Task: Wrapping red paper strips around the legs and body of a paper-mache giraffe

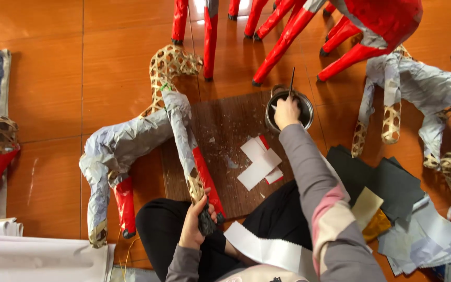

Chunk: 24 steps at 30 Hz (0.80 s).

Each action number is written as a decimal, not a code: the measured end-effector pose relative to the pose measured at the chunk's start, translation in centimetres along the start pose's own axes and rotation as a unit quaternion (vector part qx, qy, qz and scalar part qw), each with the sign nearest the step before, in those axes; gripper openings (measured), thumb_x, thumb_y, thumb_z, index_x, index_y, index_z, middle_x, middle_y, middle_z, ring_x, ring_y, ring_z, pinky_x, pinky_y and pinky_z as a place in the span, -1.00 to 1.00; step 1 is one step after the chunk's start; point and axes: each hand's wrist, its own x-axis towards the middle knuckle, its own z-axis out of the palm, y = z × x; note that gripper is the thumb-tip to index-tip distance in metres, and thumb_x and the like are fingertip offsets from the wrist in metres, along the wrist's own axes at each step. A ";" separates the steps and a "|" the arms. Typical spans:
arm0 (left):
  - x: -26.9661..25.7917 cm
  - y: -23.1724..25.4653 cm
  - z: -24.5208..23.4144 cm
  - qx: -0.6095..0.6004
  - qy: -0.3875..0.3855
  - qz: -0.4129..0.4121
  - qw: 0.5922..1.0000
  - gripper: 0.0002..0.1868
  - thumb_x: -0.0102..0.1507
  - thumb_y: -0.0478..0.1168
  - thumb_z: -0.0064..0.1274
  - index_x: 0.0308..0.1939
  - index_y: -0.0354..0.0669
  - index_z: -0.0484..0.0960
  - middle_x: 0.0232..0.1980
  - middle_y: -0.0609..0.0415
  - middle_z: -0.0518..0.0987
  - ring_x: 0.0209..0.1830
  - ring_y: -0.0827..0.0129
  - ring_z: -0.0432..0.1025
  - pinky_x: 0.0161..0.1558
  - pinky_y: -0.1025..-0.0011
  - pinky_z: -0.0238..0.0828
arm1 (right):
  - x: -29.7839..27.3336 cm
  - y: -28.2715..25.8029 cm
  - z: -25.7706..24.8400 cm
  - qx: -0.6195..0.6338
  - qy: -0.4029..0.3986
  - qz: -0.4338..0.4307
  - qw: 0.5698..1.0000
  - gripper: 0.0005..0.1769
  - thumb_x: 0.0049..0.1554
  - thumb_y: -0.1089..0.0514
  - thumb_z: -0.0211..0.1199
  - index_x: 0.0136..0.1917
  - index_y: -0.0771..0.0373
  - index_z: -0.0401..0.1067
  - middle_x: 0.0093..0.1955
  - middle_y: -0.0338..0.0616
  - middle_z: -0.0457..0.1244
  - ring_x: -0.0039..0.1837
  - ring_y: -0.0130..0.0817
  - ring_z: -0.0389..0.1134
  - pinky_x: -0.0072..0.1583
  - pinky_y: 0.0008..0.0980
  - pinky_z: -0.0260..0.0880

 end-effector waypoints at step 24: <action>-1.1 1.6 1.1 -0.019 0.039 -0.063 0.997 -0.58 0.24 -0.15 -0.04 0.15 -0.23 0.49 -0.04 -0.35 0.55 -0.61 0.12 0.42 -0.37 0.21 0.42 | 5.1 -0.8 9.0 0.207 -0.309 0.205 0.906 -0.58 0.13 0.17 0.02 0.17 0.46 0.43 0.24 0.17 0.28 0.29 0.07 0.28 0.24 -0.22 0.28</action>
